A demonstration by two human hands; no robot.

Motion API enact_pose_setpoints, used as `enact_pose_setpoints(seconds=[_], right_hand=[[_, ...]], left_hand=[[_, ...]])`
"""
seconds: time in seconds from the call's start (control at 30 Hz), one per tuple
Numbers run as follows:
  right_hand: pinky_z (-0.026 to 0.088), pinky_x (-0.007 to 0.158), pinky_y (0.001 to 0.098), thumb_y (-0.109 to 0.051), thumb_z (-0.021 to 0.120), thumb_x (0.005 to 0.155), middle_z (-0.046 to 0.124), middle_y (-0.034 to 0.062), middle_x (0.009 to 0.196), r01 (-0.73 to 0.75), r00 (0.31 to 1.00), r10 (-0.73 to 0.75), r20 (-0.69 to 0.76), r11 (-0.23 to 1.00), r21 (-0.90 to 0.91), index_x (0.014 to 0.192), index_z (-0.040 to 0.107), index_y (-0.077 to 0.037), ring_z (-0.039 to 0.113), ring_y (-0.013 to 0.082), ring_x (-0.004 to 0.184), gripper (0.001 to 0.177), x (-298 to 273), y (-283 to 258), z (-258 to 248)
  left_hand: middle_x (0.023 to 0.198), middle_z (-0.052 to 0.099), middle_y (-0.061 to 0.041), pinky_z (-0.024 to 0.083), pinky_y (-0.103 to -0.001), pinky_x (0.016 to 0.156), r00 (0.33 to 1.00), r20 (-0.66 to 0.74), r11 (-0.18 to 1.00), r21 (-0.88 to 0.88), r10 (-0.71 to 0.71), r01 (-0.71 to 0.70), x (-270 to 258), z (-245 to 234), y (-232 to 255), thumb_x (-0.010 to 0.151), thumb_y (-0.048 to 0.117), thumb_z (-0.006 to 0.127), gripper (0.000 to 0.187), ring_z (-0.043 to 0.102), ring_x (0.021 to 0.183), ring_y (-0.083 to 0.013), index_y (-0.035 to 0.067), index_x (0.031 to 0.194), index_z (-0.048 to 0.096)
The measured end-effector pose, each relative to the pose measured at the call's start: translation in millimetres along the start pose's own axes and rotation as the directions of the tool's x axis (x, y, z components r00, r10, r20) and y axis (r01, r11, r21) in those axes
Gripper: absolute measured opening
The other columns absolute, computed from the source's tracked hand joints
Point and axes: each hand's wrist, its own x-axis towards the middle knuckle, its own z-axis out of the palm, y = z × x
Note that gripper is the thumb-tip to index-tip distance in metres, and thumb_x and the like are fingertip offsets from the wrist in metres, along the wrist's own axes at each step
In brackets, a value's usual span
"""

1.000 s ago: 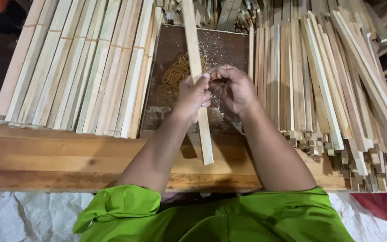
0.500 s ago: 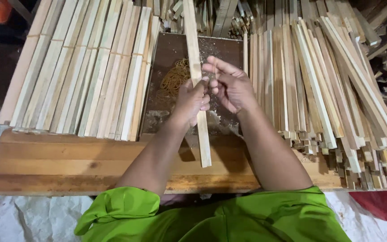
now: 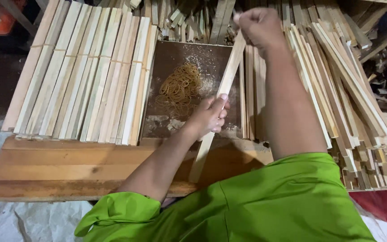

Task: Picking up thin wooden slats and inserting them into bundles secured by rubber bands

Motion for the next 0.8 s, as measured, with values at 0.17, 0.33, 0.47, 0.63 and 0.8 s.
enact_pose_setpoints(seconds=[0.17, 0.33, 0.47, 0.63, 0.8], right_hand=[[0.047, 0.061, 0.0180, -0.011, 0.070, 0.097, 0.071, 0.0007, 0.089, -0.037, 0.998, 0.040, -0.046, 0.998, 0.056, 0.091, 0.069, -0.014, 0.058, 0.0044, 0.067, 0.007, 7.1, 26.4, 20.4], [0.052, 0.078, 0.0340, -0.058, 0.058, 0.101, 0.058, -0.0019, 0.081, 0.009, 1.000, -0.004, 0.017, 0.958, -0.287, 0.081, 0.059, -0.019, 0.053, 0.0128, 0.071, 0.044, -13.1, 34.9, 36.1], [0.039, 0.049, 0.0245, -0.049, 0.067, 0.096, 0.045, -0.0085, 0.058, -0.050, 0.940, -0.086, 0.331, 0.922, 0.384, 0.066, 0.048, -0.021, 0.038, 0.0063, 0.045, 0.045, -12.2, 43.5, 48.4], [0.065, 0.060, 0.0291, -0.013, 0.056, 0.106, 0.075, 0.0186, 0.084, -0.167, 0.985, -0.065, 0.162, -0.080, 0.983, 0.103, 0.065, 0.003, 0.072, 0.0195, 0.062, 0.019, 7.1, 54.2, 81.0], [0.069, 0.066, 0.0253, 0.017, 0.070, 0.085, 0.069, 0.0351, 0.127, 0.044, 0.986, 0.124, -0.111, 0.447, 0.894, 0.126, 0.065, 0.012, 0.078, 0.0301, 0.090, 0.041, 13.7, 26.3, 96.9]], left_hand=[[0.078, 0.049, 0.003, 0.038, -0.020, 0.046, 1.000, 0.001, 1.000, 0.012, 0.004, -0.004, -1.5, -3.5, 1.2, 0.103, 0.051, 0.040, 0.044, 0.039, 0.055, -0.0059, 0.009, 0.107, 0.054], [0.077, 0.048, 0.004, 0.040, -0.022, 0.044, 0.988, -0.153, 0.996, -0.073, 0.030, -0.042, 5.3, -18.7, 6.5, 0.111, 0.039, 0.037, 0.036, 0.039, 0.054, -0.0072, 0.008, 0.106, 0.055], [0.074, 0.050, 0.004, 0.038, -0.023, 0.044, 0.961, -0.236, 0.956, -0.216, 0.145, -0.198, 12.9, -40.2, 2.6, 0.110, 0.040, 0.039, 0.035, 0.040, 0.053, -0.0070, 0.011, 0.101, 0.056], [0.074, 0.049, 0.005, 0.037, -0.022, 0.042, 0.939, -0.239, 0.905, -0.289, 0.248, -0.313, 12.8, -28.6, -0.4, 0.107, 0.046, 0.041, 0.038, 0.038, 0.051, -0.0051, 0.011, 0.099, 0.054], [0.068, 0.047, 0.004, 0.032, -0.023, 0.038, 0.930, -0.229, 0.851, -0.384, 0.287, -0.358, 26.8, -17.3, -20.3, 0.104, 0.046, 0.050, 0.036, 0.038, 0.047, -0.0073, 0.012, 0.095, 0.055]])
